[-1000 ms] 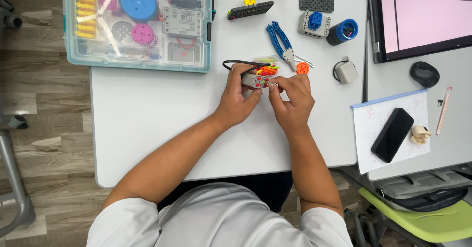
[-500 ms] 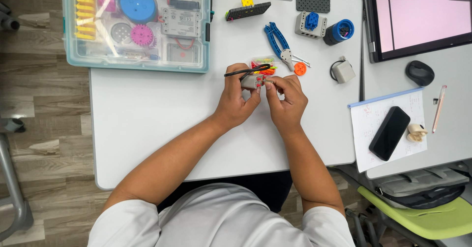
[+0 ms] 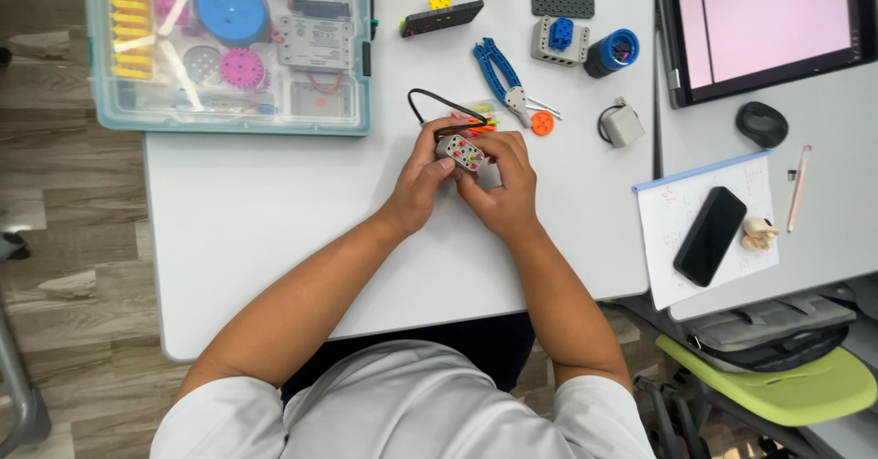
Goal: The person assembles small electronic components on a white desk. They attach yellow and green pieces to a black base, then connect a grey module with a cable. The person uses a smartphone and a tablet to reference instructions during the process.
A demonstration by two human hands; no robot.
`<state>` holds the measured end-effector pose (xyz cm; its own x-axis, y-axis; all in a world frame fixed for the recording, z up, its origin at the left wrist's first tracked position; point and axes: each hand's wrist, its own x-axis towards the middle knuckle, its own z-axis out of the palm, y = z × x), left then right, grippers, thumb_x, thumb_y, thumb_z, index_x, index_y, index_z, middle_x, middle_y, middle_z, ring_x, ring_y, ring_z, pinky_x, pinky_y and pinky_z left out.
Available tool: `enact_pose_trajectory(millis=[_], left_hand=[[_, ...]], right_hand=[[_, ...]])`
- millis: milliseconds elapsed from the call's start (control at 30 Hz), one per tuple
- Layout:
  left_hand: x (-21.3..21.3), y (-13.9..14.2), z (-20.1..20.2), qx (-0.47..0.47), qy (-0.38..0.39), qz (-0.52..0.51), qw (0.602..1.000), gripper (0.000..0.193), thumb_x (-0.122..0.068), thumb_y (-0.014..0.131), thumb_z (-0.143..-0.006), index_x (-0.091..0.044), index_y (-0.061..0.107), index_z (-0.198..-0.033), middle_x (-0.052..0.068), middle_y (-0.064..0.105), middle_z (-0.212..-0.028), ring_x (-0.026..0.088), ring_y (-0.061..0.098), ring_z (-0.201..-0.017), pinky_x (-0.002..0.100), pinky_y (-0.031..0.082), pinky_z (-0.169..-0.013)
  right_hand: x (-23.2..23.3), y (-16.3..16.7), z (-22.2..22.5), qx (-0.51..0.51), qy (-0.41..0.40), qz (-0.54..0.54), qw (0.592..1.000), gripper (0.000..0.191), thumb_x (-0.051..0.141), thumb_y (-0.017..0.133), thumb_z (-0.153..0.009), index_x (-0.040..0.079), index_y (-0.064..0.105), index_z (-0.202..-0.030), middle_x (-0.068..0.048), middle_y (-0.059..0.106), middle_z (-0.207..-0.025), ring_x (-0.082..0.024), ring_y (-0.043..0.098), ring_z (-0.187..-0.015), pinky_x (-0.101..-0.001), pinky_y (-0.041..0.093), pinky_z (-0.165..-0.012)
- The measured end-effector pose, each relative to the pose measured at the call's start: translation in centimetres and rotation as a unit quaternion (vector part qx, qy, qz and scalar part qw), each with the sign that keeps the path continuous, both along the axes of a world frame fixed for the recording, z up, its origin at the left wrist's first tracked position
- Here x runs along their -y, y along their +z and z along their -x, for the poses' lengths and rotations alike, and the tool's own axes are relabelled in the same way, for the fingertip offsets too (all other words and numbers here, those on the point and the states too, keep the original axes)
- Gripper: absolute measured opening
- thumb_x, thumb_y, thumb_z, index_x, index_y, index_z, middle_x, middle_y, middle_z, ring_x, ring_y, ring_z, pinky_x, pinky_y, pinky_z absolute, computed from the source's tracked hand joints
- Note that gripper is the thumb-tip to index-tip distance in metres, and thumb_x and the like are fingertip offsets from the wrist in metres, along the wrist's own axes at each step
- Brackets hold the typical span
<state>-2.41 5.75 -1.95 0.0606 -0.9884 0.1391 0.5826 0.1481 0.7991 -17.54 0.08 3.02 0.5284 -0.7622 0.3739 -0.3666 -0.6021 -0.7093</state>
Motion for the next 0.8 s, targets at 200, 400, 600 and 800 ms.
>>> enact_pose_trajectory(millis=[200,400,600,800], left_hand=[[0.2,1.3,0.0,0.07,0.013,0.026,0.997,0.061,-0.03,0.052,-0.106,-0.008,0.028,-0.158,0.013,0.04,-0.149,0.02,0.063,-0.106,0.032,0.056,-0.086],[0.4,2.2,0.1,0.116,0.03,0.056,0.991,0.06,-0.034,0.051,-0.109,-0.008,0.033,-0.16,0.013,0.03,-0.155,0.022,0.064,-0.116,0.035,0.059,-0.093],[0.6,2.4,0.3,0.156,0.044,0.045,0.986,0.051,-0.029,0.056,-0.106,-0.006,0.043,-0.149,0.011,0.036,-0.147,0.02,0.063,-0.11,0.034,0.057,-0.089],[0.2,2.0,0.8,0.195,0.065,0.026,0.978,0.034,-0.024,0.062,-0.105,-0.005,0.055,-0.132,0.008,0.04,-0.133,0.015,0.057,-0.099,0.031,0.053,-0.091]], right_hand=[[2.6,-1.7,4.5,0.216,-0.041,-0.087,0.972,0.037,0.003,0.073,-0.094,0.003,0.058,-0.128,-0.012,0.061,-0.123,-0.02,0.059,-0.11,-0.0354,0.05,-0.103],[5.5,0.4,10.8,0.375,-0.113,-0.118,0.913,0.038,0.007,0.071,-0.09,0.009,0.047,-0.119,-0.016,0.062,-0.127,-0.025,0.067,-0.107,-0.0402,0.059,-0.093],[1.4,0.9,16.6,-0.073,-0.234,0.19,0.951,0.043,-0.005,0.075,-0.077,0.002,0.048,-0.109,-0.017,0.057,-0.133,-0.033,0.063,-0.116,-0.0413,0.056,-0.095],[0.5,-0.2,20.8,-0.234,-0.26,0.162,0.923,0.036,-0.004,0.076,-0.081,0.001,0.056,-0.11,-0.017,0.058,-0.135,-0.036,0.064,-0.118,-0.0392,0.058,-0.092]])
